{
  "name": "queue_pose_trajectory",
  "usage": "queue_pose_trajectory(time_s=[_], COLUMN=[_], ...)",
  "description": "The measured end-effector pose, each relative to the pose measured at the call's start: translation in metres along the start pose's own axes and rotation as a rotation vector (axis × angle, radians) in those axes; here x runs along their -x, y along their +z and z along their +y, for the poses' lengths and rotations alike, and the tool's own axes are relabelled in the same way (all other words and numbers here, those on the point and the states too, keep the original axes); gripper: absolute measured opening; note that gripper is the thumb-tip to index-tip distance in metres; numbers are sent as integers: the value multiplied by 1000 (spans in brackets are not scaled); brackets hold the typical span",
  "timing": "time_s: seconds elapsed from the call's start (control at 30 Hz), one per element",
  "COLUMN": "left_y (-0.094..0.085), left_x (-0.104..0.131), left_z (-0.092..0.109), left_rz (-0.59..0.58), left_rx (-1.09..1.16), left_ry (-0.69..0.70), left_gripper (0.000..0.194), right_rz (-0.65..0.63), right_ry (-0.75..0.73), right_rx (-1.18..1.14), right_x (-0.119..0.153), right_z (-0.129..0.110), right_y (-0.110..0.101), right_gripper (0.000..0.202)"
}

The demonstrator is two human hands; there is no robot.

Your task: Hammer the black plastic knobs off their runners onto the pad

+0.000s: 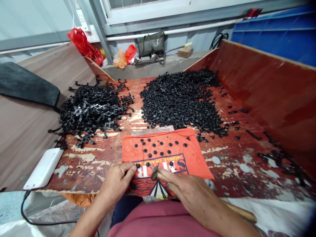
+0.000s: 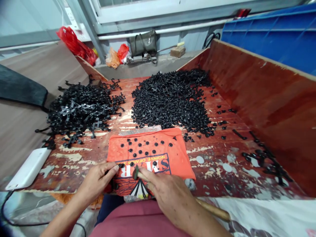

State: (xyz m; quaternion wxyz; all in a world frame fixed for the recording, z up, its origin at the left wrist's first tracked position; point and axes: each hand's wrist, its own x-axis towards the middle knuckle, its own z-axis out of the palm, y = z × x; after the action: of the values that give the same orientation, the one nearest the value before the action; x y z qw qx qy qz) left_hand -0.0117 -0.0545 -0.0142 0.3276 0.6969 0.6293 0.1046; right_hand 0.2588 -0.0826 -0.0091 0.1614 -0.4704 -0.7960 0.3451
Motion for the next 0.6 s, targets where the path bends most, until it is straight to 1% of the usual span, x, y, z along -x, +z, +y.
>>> queue_pose_trajectory(time_s=[0.1, 0.2, 0.3, 0.4, 0.53, 0.6], left_y=[-3, -7, -11, -12, -11, -11], left_x=[-3, -4, -4, -4, -4, -4], left_z=[0, 3, 6, 9, 9, 9], left_rz=[-48, -88, -87, -75, -66, -53], left_rx=[3, -40, -73, -82, -50, -31], left_ry=[-23, -2, 15, 10, 28, 43], left_gripper=[40, 34, 29, 29, 30, 30], right_rz=[-17, 9, 19, 33, 161, 160], right_ry=[2, 4, -28, -94, -185, -179], right_rx=[12, 47, 82, 109, 156, 232], right_x=[-1, -8, -21, -31, -37, -40], right_z=[-2, -8, -18, -27, -34, -34], right_y=[-2, -7, -14, -18, -11, -4], right_gripper=[49, 46, 43, 44, 50, 53])
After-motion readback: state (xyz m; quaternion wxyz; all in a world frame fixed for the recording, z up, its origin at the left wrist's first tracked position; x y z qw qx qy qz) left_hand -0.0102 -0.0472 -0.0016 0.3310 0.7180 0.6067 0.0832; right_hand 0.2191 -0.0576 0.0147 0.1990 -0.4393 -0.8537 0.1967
